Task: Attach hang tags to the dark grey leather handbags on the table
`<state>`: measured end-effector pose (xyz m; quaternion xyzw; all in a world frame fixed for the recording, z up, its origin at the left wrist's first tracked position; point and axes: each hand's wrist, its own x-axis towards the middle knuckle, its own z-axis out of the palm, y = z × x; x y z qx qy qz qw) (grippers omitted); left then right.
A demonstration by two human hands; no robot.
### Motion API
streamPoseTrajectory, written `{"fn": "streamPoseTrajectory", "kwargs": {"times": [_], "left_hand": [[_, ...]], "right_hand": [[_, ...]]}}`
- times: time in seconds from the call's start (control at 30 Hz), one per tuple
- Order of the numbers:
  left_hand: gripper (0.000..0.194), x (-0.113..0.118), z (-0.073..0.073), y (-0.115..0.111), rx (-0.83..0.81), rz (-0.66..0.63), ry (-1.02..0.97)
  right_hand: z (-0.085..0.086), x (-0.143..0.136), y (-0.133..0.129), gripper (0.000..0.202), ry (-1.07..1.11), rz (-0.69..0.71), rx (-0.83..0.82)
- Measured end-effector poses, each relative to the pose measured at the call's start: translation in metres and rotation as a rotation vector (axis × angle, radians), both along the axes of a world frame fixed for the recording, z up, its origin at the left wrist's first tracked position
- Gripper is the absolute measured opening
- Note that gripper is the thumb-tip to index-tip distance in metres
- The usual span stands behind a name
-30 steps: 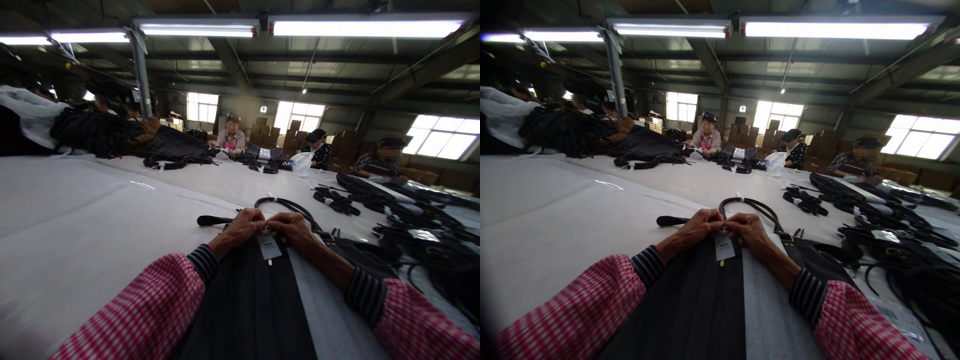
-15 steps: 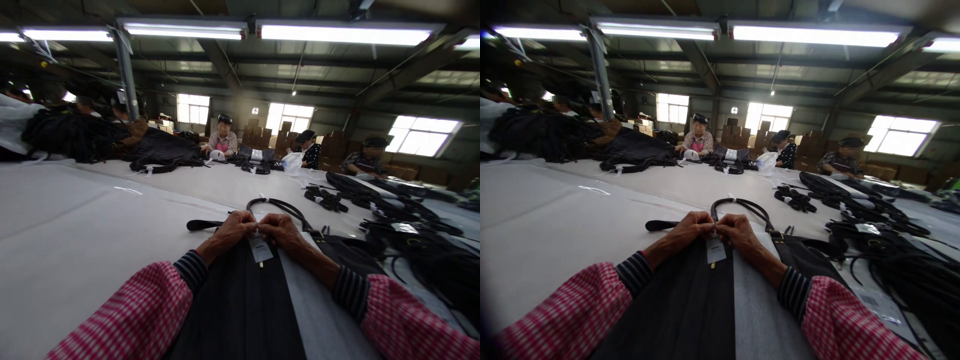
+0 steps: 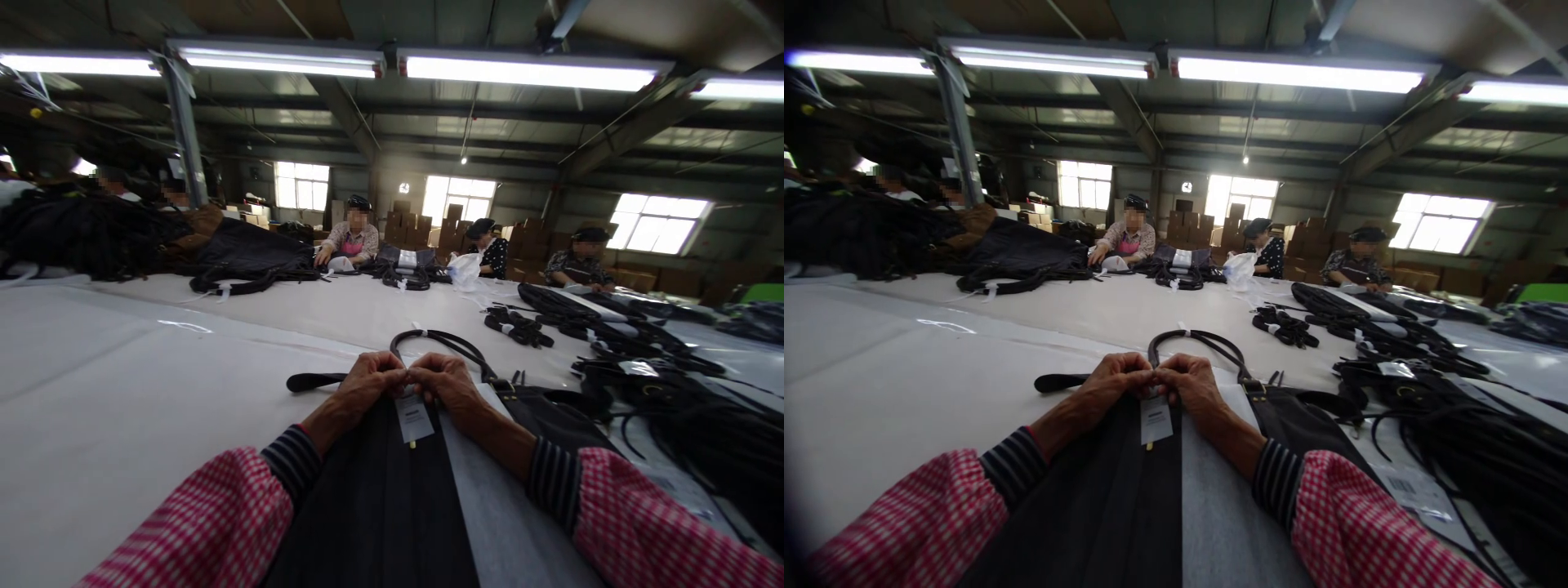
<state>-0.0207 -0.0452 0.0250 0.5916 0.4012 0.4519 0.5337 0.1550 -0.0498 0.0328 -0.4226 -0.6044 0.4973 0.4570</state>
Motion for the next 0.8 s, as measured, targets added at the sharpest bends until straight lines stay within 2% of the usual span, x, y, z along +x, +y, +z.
{"fn": "streamPoseTrajectory", "kwargs": {"times": [0.27, 0.4, 0.5, 0.6, 0.7, 0.73, 0.8], "left_hand": [[0.030, 0.006, -0.004, -0.003, 0.027, -0.021, -0.043], [0.028, 0.008, -0.001, -0.002, 0.049, 0.016, 0.042], [0.027, 0.003, 0.008, -0.001, 0.116, 0.062, 0.140], [0.033, -0.010, 0.025, -0.003, 0.185, 0.099, 0.196], [0.046, -0.024, 0.040, -0.009, 0.253, 0.172, 0.291], [0.046, -0.026, 0.043, -0.013, 0.266, 0.168, 0.345], [0.039, -0.027, 0.044, -0.022, 0.272, 0.081, 0.487]], "right_hand": [[-0.006, -0.002, -0.001, 0.027, 0.093, -0.028, -0.069], [-0.007, -0.003, 0.001, 0.028, 0.087, -0.017, -0.077], [-0.002, -0.002, 0.004, 0.028, 0.077, -0.008, -0.038], [0.011, 0.004, 0.002, 0.025, 0.067, 0.009, -0.004], [0.022, 0.017, -0.008, 0.019, -0.068, 0.121, -0.003], [0.025, 0.023, -0.013, 0.017, -0.132, 0.167, 0.004], [0.027, 0.037, -0.027, 0.015, -0.272, 0.228, 0.051]]}}
